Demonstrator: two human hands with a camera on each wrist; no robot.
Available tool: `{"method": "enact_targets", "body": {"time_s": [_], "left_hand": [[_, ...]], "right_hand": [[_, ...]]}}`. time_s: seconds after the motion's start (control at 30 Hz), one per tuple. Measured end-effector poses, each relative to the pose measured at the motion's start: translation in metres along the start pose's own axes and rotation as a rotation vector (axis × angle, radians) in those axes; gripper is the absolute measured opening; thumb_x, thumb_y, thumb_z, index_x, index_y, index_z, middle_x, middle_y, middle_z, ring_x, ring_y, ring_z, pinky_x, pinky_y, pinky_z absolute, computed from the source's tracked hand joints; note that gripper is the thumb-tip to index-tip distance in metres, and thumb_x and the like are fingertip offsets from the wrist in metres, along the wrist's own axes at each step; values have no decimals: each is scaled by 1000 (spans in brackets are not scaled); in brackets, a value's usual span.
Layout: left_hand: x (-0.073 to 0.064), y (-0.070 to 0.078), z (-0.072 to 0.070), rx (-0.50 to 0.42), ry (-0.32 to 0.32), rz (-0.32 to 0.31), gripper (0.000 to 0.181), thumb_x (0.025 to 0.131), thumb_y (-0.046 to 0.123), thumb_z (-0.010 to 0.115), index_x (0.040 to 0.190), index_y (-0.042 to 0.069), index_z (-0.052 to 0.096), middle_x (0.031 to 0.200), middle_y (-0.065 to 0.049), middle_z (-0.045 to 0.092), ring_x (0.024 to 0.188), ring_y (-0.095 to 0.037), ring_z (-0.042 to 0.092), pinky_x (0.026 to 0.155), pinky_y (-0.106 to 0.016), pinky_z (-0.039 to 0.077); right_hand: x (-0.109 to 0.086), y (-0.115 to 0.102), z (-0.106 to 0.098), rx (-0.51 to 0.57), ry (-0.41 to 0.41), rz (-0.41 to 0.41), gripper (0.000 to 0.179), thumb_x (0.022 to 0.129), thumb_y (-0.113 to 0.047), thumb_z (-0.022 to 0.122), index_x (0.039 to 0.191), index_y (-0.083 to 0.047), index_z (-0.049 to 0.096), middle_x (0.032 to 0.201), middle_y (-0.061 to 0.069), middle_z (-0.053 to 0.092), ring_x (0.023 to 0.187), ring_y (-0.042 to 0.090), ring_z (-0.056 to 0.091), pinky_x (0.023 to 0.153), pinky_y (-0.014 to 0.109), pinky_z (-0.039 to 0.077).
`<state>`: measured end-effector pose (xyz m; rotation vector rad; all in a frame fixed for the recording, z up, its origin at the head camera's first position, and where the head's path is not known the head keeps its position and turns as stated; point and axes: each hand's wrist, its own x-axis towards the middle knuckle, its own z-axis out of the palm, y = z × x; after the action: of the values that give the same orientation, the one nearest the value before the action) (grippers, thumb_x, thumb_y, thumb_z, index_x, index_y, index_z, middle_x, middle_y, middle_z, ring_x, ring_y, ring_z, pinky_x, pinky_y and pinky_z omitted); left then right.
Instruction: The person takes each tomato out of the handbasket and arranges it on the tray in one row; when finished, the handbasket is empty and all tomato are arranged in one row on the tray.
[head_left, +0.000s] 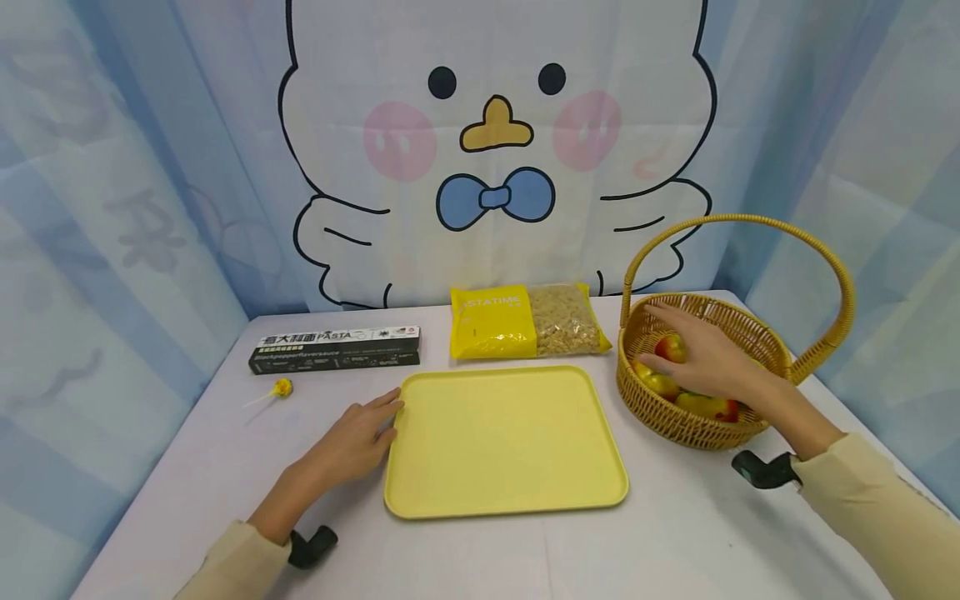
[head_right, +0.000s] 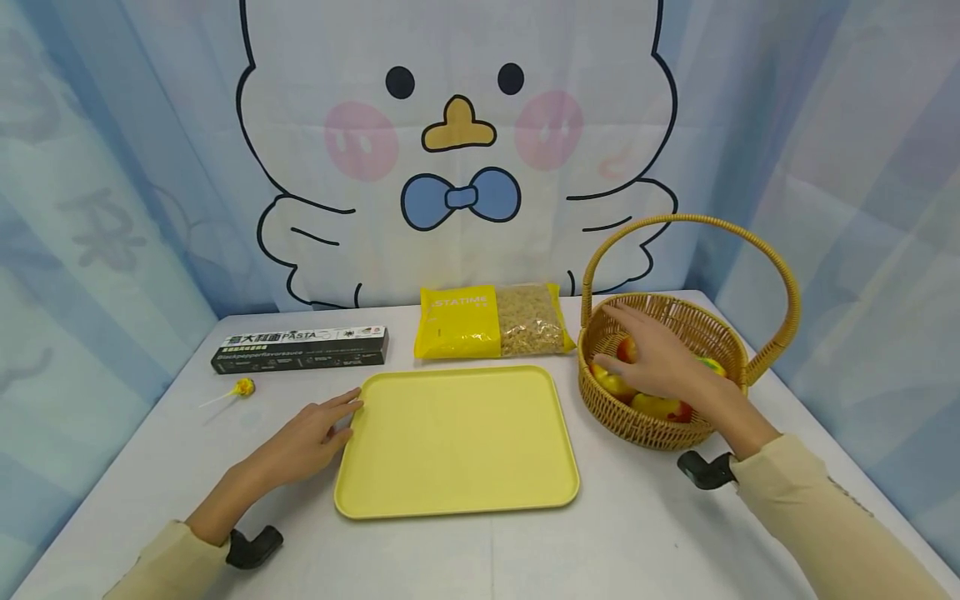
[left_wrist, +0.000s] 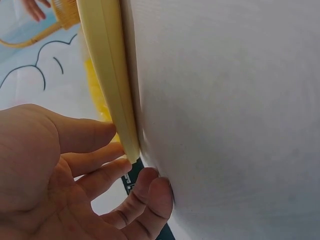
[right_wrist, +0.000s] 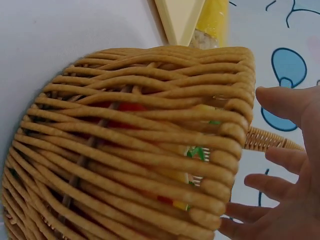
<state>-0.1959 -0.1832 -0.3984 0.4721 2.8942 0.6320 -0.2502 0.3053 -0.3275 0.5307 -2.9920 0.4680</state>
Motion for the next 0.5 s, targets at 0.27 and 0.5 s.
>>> {"method": "enact_targets", "body": {"time_s": [0.27,0.5], "left_hand": [[0,-1,1,-14,10,7,48,107,11,58,153,-1,52,171,-18,39,140,-44,54,116,-60,43],[1,-2,0,-13,8,3,49,107,11,57,154,-1,51,171,-18,38,140,-44,53,118,-61,42]], "right_hand": [[-1,8,-2,-1,8,-7,86,100,-40,73,163,3,32,165,35,36,148,59,37,117,75,31],[-1,14,-3,-13,5,6,85,101,-41,72,163,3,33,164,35,38,145,60,39,116,75,33]]}}
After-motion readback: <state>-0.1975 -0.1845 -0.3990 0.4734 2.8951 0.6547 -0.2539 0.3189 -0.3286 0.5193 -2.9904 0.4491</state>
